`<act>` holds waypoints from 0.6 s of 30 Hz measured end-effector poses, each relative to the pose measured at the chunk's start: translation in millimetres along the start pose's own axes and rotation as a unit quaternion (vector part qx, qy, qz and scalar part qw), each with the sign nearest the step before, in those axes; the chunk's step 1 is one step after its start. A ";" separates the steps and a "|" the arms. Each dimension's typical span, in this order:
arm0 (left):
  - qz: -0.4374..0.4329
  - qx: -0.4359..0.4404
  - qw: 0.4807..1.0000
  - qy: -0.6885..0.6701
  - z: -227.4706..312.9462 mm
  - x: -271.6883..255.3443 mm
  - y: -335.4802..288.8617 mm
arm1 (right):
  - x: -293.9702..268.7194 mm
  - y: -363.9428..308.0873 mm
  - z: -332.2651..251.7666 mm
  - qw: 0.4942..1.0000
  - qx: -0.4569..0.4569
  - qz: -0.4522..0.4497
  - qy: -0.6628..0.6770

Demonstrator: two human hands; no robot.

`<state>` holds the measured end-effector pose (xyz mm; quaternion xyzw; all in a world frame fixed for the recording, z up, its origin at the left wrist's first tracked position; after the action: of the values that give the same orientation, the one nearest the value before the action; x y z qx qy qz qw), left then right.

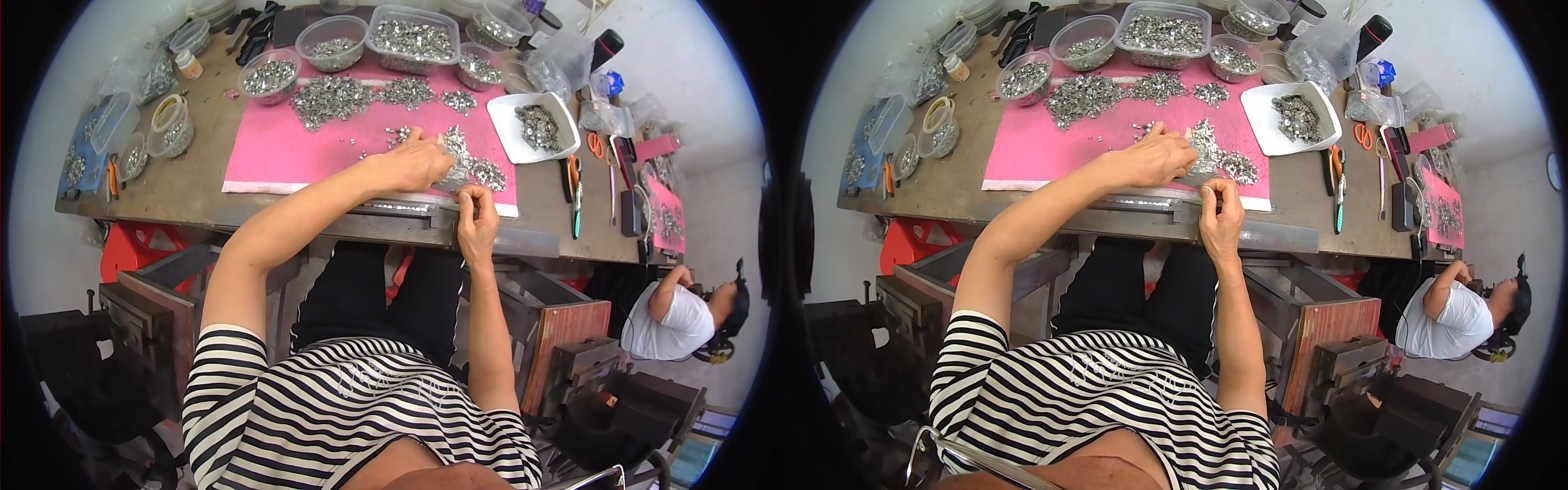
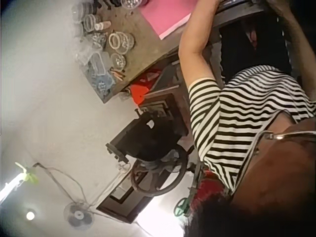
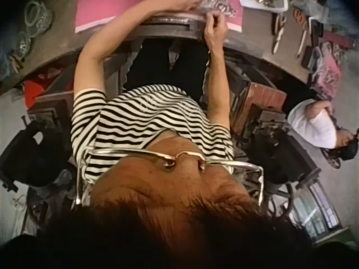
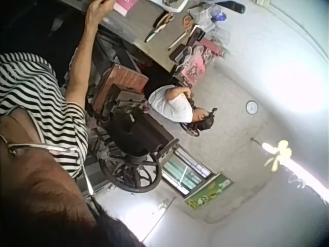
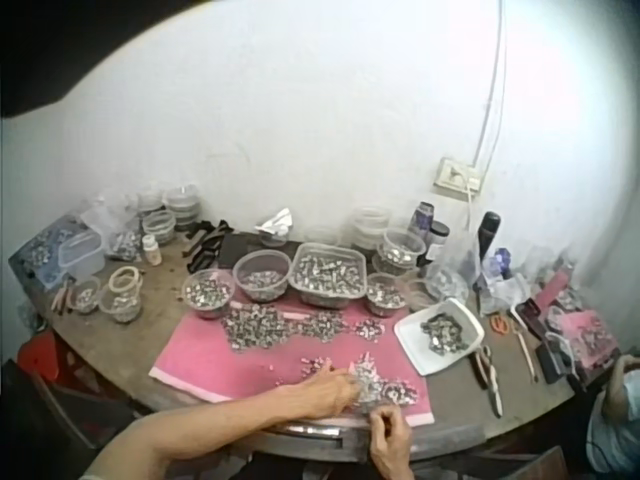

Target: The person repeatedly places small metal pieces into the slots of a metal bar by hand, closes the bar, and presses it using a manual press machine.

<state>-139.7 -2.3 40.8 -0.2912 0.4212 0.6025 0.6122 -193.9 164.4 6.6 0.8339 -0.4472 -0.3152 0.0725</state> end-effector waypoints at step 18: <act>-0.039 0.014 0.995 0.094 9.9 6.2 -15.1 | -0.7 -1.8 -28.9 0.997 -0.069 -0.009 -0.020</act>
<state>-123.7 7.8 37.9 -0.3540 0.4733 0.5425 0.5970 -175.8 161.3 29.0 0.8245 -0.4181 -0.3628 0.1176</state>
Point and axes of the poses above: each hand's wrist, its own y-axis towards the middle knuckle, its own x-axis out of the palm, z = x × y, the point moved 5 cm from there along y, towards the middle knuckle, and after that the axes turned 8 degrees about -y, right-handed, at the moved point
